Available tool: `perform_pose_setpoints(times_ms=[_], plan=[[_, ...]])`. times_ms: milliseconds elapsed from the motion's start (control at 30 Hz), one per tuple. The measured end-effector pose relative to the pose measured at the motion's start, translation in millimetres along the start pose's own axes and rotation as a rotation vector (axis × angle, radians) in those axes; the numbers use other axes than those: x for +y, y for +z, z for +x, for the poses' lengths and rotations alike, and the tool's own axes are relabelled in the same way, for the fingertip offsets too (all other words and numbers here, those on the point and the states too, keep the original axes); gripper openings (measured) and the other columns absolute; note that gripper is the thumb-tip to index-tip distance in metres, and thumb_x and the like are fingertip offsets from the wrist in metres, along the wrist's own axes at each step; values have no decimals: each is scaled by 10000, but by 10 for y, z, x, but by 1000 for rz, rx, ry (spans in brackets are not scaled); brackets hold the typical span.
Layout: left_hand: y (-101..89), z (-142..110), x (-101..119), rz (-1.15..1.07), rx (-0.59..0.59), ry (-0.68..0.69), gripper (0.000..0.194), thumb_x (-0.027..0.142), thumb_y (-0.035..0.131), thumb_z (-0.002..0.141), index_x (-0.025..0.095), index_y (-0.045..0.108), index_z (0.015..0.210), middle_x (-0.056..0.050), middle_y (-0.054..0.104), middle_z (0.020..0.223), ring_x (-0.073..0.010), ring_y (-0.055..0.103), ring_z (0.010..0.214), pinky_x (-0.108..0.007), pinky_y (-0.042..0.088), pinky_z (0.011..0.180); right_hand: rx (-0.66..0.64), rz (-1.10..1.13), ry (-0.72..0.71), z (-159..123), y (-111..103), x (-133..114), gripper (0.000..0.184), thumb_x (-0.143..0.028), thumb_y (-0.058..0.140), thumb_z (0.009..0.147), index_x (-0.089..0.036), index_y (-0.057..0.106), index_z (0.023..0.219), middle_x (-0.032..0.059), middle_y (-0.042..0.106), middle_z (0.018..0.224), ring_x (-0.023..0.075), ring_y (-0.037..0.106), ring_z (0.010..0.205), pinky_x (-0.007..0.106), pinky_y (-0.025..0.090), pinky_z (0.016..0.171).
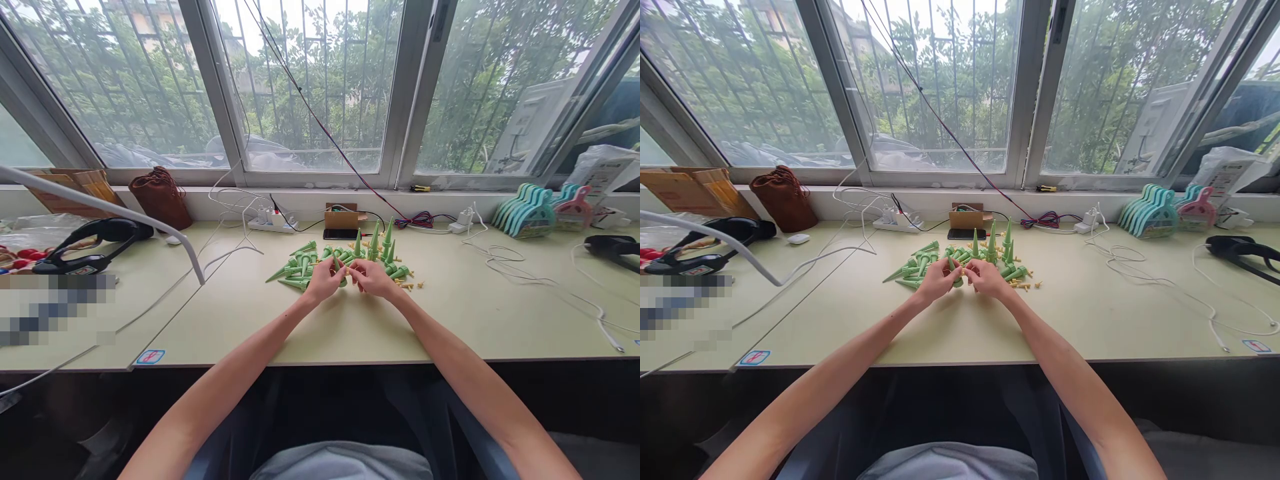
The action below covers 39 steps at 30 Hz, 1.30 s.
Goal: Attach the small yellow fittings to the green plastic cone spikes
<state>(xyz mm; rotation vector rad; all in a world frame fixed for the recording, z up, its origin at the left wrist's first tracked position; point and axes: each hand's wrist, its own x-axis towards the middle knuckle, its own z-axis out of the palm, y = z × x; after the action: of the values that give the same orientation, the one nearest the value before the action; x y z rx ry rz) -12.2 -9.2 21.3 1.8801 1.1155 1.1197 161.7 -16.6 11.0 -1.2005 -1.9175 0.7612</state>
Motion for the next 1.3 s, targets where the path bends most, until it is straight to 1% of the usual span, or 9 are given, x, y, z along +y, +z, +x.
perform_pose_setpoints(times_ms=[200, 367, 567, 667, 733, 900, 1100, 1200, 1300], plan=[[16, 0, -14, -30, -22, 13, 262, 425, 594, 808, 170, 566, 758, 2, 578, 618, -95, 498, 491, -224, 382, 486, 7, -18, 12, -11, -2, -24, 339, -417, 461, 926, -198, 497, 670, -21, 580, 542, 111, 530, 420, 243, 435, 501], [23, 9, 2, -72, -5, -28, 330, 492, 563, 838, 173, 552, 756, 4, 570, 587, -95, 480, 461, -233, 365, 465, 38, -69, 22, -4, -11, -35, 430, -463, 392, 957, -195, 494, 637, -15, 575, 512, 106, 509, 414, 242, 429, 523], [9, 25, 29, -128, 17, -116, 426, 574, 474, 880, 174, 543, 749, 27, 501, 497, -97, 450, 387, -250, 361, 435, 16, -43, -31, -28, -11, -89, 341, -509, 504, 904, -190, 563, 799, -12, 628, 617, 110, 532, 449, 238, 415, 506], [4, 28, 32, -117, 31, -121, 427, 566, 461, 888, 172, 550, 750, 19, 521, 517, -95, 450, 395, -253, 365, 442, 27, -78, -60, -42, -5, -105, 281, -462, 576, 867, -188, 574, 809, -14, 615, 586, 122, 544, 489, 243, 424, 543], [3, 27, 34, -110, 32, -120, 421, 558, 461, 890, 172, 548, 747, 18, 520, 520, -96, 450, 403, -254, 364, 444, 29, -87, -68, -43, -2, -104, 261, -440, 575, 869, -189, 574, 797, -13, 609, 580, 124, 542, 499, 243, 419, 546], [3, 10, 45, -117, 2, -103, 366, 509, 474, 894, 174, 530, 756, 26, 493, 519, -95, 450, 404, -252, 366, 443, 19, -58, -57, -32, 3, -82, 300, -419, 502, 907, -191, 539, 714, -4, 607, 591, 111, 514, 477, 233, 395, 513], [-7, -23, 61, -98, -111, -7, 175, 322, 627, 769, 168, 559, 818, -11, 611, 756, -81, 510, 517, -234, 410, 496, 62, -120, -28, -14, -6, -49, 405, -441, 478, 914, -197, 476, 591, -13, 526, 479, 117, 479, 451, 240, 364, 501], [-8, -24, 42, -56, -104, 43, 156, 242, 628, 723, 163, 570, 844, -14, 628, 797, -74, 505, 542, -230, 425, 529, 63, -147, -12, -1, -12, -31, 443, -472, 454, 921, -191, 509, 583, -12, 499, 453, 123, 477, 456, 244, 352, 504], [-7, -16, 13, -51, -105, 61, 136, 250, 618, 730, 160, 567, 820, -21, 634, 807, -79, 511, 560, -224, 411, 515, 48, -141, -6, 10, -13, -6, 498, -516, 431, 925, -184, 520, 563, -9, 494, 457, 119, 476, 457, 243, 349, 508]])
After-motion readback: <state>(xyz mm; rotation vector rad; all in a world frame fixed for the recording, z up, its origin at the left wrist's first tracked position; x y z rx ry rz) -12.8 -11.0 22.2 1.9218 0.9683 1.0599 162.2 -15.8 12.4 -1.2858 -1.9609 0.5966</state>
